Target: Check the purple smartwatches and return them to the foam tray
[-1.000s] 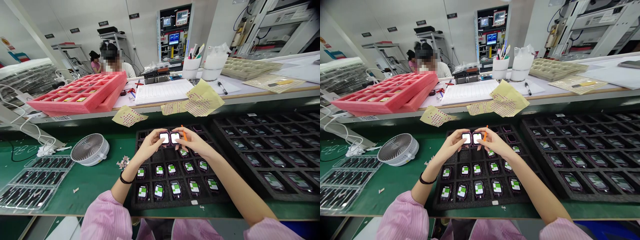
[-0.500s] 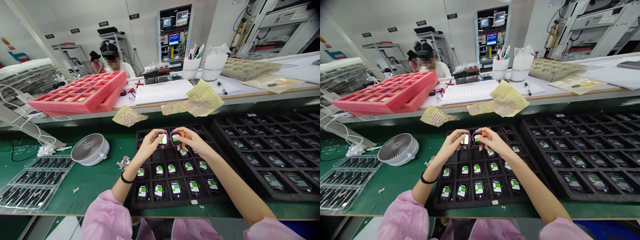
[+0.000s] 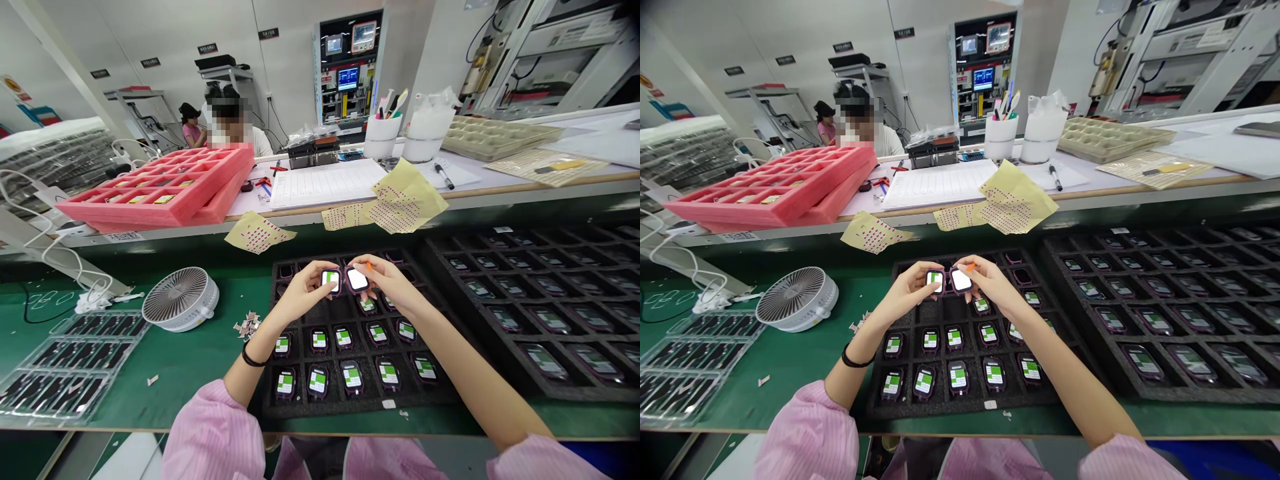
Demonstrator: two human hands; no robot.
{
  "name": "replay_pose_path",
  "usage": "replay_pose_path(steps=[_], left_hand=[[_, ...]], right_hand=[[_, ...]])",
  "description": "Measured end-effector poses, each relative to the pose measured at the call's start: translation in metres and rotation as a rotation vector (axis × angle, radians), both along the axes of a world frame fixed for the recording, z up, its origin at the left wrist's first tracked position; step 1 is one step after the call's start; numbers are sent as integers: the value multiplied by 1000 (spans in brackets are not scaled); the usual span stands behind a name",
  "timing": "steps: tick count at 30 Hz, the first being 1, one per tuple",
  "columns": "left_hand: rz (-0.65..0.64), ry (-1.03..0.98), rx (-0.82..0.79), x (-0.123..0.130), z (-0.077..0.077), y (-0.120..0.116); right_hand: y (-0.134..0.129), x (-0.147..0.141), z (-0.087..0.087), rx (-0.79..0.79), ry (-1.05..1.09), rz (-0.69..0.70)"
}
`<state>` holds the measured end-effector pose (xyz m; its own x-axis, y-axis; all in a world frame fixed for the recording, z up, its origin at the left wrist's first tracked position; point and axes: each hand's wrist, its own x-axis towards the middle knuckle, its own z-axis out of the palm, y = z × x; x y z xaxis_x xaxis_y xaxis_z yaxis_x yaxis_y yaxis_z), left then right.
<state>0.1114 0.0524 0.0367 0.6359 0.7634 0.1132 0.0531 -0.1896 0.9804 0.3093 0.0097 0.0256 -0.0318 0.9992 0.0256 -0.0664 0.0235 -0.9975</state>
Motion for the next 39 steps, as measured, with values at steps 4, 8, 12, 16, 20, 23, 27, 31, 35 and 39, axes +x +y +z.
replay_pose_path(steps=[4, 8, 12, 16, 20, 23, 27, 31, 35, 39], left_hand=[[-38, 58, 72, -3, -2, 0], [-16, 39, 71, -3, -2, 2], [70, 34, 25, -2, 2, 4], [85, 55, 9, -2, 3, 5], [43, 40, -2, -3, 1, 5], [-10, 40, -9, -4, -1, 4], [-34, 53, 15, -5, -2, 3], [-17, 27, 34, -5, -1, 3], [33, 34, -17, -2, 0, 3], [49, 4, -33, 1, 0, 2]], right_hand=[[0, 2, 1, 0, -14, 9], [0, 4, 2, 29, -24, 71], [-1, 6, 3, 47, -20, 161], [-1, 6, 2, 44, -9, 171], [0, 6, -1, 27, -2, 87], [1, 7, -2, 23, 22, 33], [1, 7, -2, 21, 3, 27], [1, 7, -1, 23, -20, 30], [1, 6, -1, 15, 6, 30], [2, 5, -3, 17, 11, 28]])
